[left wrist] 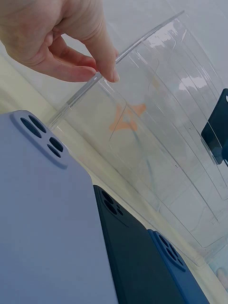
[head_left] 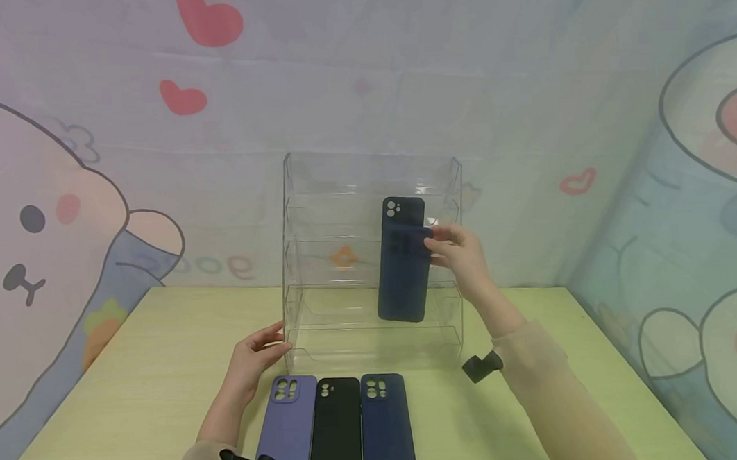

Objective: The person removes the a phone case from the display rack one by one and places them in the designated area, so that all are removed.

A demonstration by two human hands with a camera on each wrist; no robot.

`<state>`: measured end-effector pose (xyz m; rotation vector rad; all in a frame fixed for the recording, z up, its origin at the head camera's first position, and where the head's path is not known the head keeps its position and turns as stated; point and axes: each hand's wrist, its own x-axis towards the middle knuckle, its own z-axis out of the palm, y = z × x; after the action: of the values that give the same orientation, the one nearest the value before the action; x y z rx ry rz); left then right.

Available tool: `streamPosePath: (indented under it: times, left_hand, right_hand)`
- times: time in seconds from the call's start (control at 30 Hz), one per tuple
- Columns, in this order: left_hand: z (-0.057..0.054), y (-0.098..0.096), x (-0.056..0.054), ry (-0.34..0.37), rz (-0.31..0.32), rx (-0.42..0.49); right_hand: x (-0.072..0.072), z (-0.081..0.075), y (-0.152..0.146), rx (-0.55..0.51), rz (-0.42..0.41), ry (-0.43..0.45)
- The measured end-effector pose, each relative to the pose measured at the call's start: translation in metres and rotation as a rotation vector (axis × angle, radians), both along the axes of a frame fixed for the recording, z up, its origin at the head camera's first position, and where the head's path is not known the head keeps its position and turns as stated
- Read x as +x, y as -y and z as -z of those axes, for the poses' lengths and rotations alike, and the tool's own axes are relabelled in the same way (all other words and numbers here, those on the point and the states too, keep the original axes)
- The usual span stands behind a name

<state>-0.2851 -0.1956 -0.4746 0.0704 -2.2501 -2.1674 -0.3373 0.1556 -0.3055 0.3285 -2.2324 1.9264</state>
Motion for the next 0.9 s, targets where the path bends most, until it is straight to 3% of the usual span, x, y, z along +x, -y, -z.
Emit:
streamPosePath:
  times: [0.4, 0.9]
  left_hand:
    - [0.0, 0.0, 0.0, 0.002, 0.002, 0.002]
    - [0.0, 0.0, 0.0, -0.004, 0.002, 0.003]
  right_hand:
    - [0.008, 0.014, -0.011, 0.067, -0.049, 0.12]
    - [0.016, 0.065, -0.034, 0.104, -0.078, 0.264]
